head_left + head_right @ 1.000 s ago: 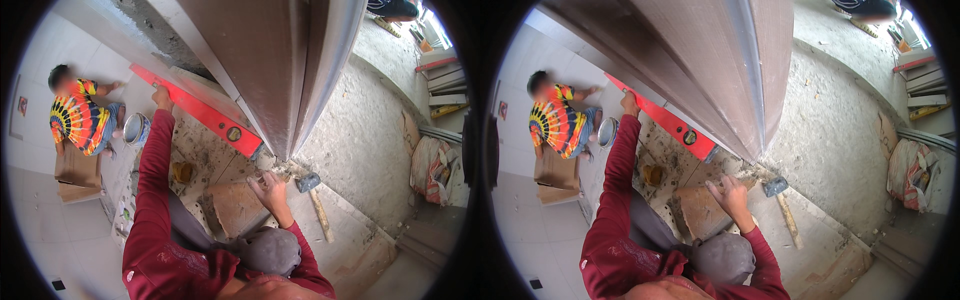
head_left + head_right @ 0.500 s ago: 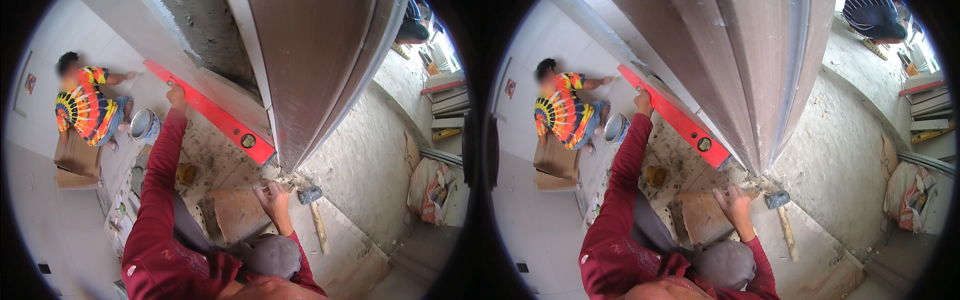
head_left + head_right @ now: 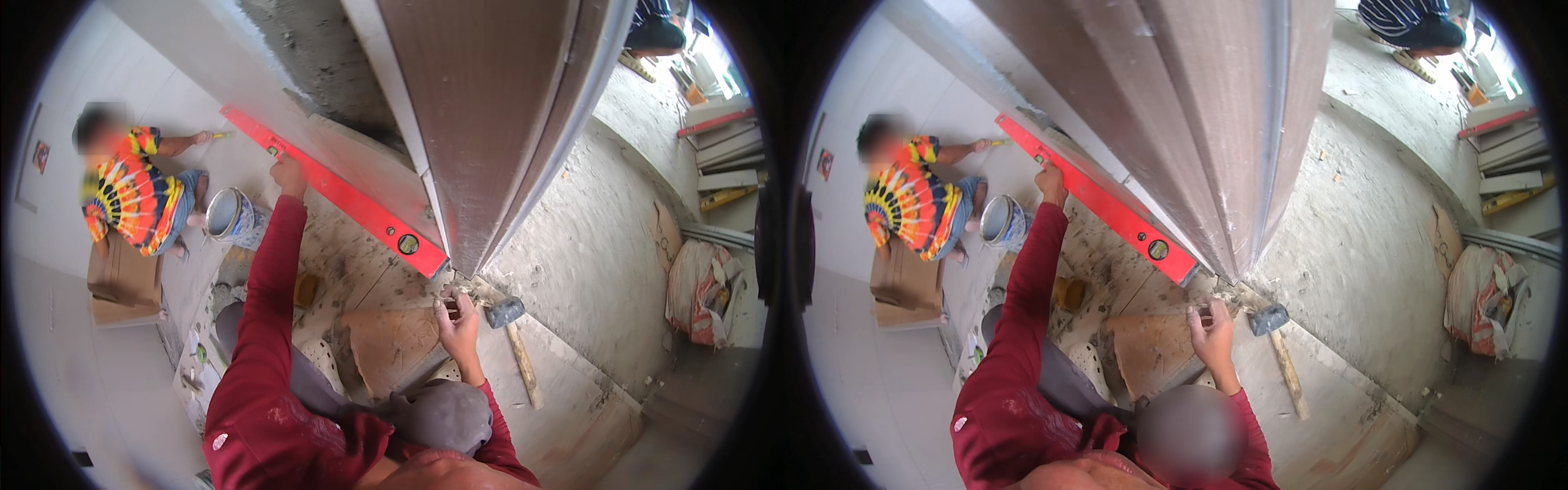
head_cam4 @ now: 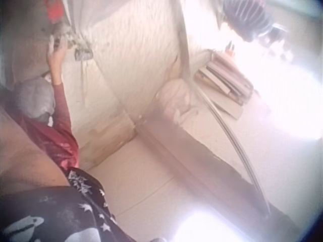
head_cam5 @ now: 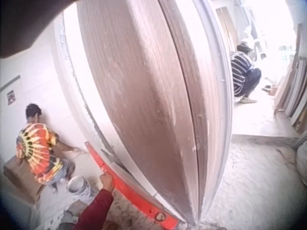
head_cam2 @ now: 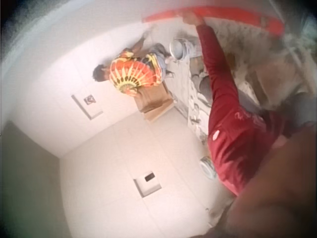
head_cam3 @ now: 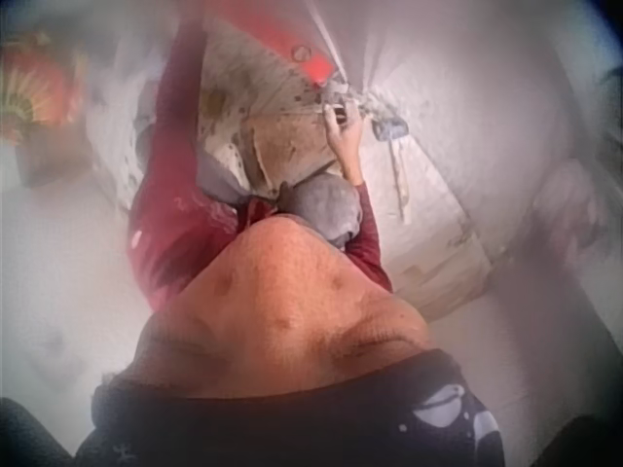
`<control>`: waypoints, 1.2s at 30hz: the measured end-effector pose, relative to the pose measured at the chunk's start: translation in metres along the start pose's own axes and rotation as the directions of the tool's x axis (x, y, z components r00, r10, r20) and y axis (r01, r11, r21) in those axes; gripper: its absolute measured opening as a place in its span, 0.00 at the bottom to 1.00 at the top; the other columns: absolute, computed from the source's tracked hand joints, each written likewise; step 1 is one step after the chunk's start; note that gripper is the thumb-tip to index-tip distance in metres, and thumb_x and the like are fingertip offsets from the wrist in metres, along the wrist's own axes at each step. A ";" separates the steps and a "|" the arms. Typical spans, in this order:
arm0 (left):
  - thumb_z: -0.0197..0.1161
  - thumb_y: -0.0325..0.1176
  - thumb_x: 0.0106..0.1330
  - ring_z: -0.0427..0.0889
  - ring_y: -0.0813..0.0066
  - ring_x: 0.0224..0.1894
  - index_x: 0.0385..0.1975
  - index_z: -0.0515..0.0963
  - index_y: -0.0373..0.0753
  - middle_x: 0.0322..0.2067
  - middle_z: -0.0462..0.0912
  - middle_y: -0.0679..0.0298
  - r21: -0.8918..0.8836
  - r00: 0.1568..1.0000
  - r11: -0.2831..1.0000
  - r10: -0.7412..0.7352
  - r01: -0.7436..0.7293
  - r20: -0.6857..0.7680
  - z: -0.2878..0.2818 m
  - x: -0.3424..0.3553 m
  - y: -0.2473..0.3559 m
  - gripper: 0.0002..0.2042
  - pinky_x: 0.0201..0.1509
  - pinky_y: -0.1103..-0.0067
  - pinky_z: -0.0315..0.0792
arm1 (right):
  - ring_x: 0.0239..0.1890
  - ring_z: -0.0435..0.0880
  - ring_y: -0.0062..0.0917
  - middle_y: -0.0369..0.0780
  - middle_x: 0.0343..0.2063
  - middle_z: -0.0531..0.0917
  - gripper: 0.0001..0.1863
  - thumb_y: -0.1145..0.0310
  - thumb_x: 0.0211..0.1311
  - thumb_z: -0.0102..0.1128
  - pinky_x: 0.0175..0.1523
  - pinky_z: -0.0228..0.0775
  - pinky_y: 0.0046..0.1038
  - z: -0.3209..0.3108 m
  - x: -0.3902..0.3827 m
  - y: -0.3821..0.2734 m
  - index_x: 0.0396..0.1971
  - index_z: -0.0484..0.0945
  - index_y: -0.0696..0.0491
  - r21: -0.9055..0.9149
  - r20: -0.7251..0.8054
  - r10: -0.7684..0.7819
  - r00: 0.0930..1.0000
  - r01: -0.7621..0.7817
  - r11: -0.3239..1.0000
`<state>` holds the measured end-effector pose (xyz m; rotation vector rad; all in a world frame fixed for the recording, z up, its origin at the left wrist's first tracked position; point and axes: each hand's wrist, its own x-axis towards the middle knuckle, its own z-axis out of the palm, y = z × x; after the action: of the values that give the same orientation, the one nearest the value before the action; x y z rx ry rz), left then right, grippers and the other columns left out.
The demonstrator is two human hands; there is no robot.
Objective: The person installs floor tiles by applying cement, placing tiles, and using a level and hammer to ensure alignment. They also clean the tile surface with a sponge and water.
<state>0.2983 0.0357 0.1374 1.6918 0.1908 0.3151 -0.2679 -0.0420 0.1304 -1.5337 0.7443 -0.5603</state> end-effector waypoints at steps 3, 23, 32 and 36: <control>0.61 0.39 0.74 0.85 0.60 0.33 0.35 0.81 0.23 0.33 0.87 0.49 -0.079 0.996 0.994 -0.073 0.077 0.058 0.011 -0.036 -0.003 0.19 0.36 0.63 0.78 | 0.43 0.79 0.16 0.39 0.46 0.81 0.28 0.74 0.67 0.66 0.46 0.75 0.22 -0.004 0.000 0.002 0.65 0.71 0.63 0.267 0.020 0.087 0.996 -0.089 0.960; 0.56 0.32 0.74 0.87 0.59 0.40 0.44 0.77 0.21 0.42 0.85 0.51 -0.277 0.973 0.946 -0.115 0.169 0.200 0.003 0.009 0.008 0.15 0.38 0.64 0.85 | 0.25 0.81 0.20 0.41 0.23 0.82 0.12 0.68 0.63 0.72 0.32 0.73 0.27 0.025 0.046 -0.054 0.32 0.82 0.63 0.131 -0.094 -0.122 0.988 0.134 0.982; 0.55 0.35 0.77 0.87 0.60 0.38 0.43 0.77 0.22 0.41 0.85 0.52 -0.247 0.973 0.946 -0.178 0.211 0.147 0.007 0.010 -0.002 0.17 0.39 0.66 0.84 | 0.25 0.79 0.18 0.40 0.22 0.81 0.13 0.68 0.63 0.72 0.32 0.71 0.25 0.024 0.045 -0.050 0.32 0.81 0.64 0.097 -0.042 -0.118 0.992 0.122 0.988; 0.55 0.36 0.77 0.87 0.60 0.38 0.43 0.77 0.22 0.41 0.85 0.53 -0.249 0.969 0.948 -0.148 0.196 0.199 0.006 0.015 -0.004 0.17 0.40 0.66 0.84 | 0.25 0.77 0.15 0.36 0.21 0.80 0.13 0.67 0.64 0.72 0.31 0.69 0.23 0.019 0.045 -0.062 0.31 0.81 0.62 0.140 -0.057 -0.130 0.990 0.137 0.981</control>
<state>0.3150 0.0352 0.1347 1.4149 0.1549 0.0529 -0.2162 -0.0616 0.1862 -1.4469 0.6268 -0.7374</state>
